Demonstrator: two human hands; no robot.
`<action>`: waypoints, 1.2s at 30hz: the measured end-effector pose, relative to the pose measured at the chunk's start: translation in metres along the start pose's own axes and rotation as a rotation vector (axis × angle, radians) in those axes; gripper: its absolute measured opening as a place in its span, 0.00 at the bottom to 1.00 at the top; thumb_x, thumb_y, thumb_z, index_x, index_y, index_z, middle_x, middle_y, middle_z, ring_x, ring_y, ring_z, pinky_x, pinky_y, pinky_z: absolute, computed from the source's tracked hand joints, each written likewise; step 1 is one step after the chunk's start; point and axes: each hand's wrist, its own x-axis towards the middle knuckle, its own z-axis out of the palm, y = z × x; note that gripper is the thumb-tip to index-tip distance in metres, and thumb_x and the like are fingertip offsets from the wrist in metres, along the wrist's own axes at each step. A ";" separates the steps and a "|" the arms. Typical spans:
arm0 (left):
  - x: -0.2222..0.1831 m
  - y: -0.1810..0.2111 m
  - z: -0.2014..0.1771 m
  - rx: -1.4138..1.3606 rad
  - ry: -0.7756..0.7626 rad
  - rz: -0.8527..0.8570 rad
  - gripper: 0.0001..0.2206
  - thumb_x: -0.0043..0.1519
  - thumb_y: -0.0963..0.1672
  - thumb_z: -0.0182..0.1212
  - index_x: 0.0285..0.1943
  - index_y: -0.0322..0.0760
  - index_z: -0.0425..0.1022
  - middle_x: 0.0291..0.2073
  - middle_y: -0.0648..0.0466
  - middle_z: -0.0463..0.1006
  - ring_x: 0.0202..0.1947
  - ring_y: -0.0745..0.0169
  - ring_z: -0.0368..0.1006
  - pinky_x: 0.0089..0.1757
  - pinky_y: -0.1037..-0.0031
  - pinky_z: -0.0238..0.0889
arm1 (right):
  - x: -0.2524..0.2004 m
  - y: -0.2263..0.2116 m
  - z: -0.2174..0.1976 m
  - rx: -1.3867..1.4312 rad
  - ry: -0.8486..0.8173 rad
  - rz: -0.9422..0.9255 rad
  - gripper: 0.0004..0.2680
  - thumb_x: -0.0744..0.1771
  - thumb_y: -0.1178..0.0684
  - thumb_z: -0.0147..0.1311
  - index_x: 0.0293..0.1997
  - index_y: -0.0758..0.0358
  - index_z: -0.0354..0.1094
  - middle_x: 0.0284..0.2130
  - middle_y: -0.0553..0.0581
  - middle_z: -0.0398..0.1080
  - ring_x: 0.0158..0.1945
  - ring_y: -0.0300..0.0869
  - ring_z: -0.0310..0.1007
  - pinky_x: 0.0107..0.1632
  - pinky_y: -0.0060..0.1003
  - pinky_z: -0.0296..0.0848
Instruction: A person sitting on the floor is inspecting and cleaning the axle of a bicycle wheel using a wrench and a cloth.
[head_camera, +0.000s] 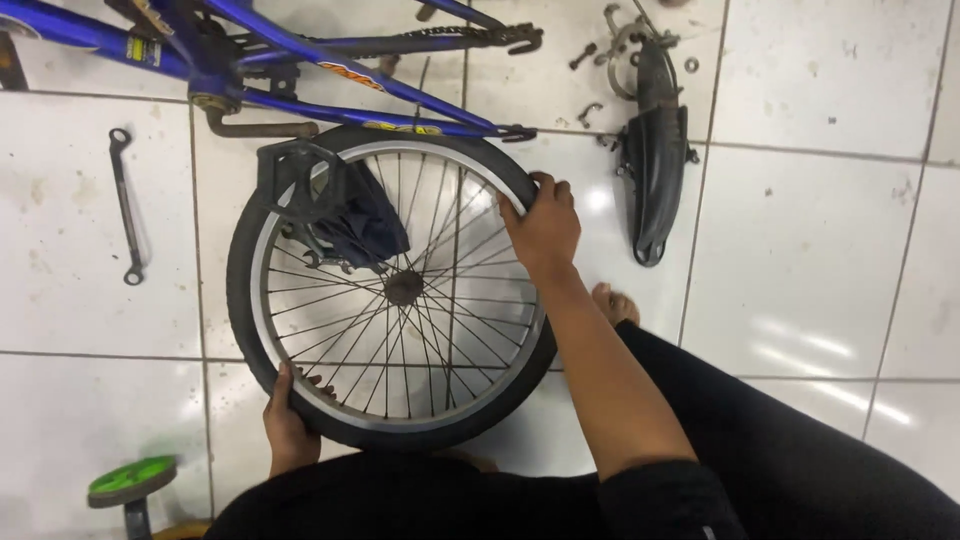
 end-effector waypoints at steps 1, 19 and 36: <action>-0.002 0.001 -0.002 0.011 -0.002 0.008 0.28 0.70 0.53 0.48 0.67 0.24 0.59 0.46 0.40 0.70 0.43 0.46 0.71 0.44 0.56 0.67 | -0.002 0.004 0.003 0.009 0.004 0.009 0.19 0.65 0.39 0.61 0.57 0.58 0.66 0.43 0.60 0.69 0.42 0.52 0.74 0.42 0.47 0.75; -0.003 0.062 0.002 0.974 0.136 0.208 0.39 0.61 0.42 0.65 0.79 0.26 0.46 0.58 0.26 0.65 0.46 0.27 0.75 0.44 0.49 0.74 | 0.045 0.040 -0.079 -0.501 -0.767 -0.771 0.34 0.70 0.38 0.46 0.76 0.75 0.33 0.72 0.79 0.39 0.72 0.66 0.46 0.69 0.61 0.48; -0.144 0.142 0.239 1.574 -0.233 -0.072 0.27 0.63 0.53 0.56 0.73 0.60 0.65 0.58 0.66 0.84 0.48 0.59 0.87 0.52 0.70 0.79 | 0.142 0.109 -0.140 0.178 -0.176 -0.572 0.16 0.68 0.52 0.56 0.63 0.61 0.66 0.60 0.63 0.67 0.50 0.50 0.77 0.51 0.40 0.76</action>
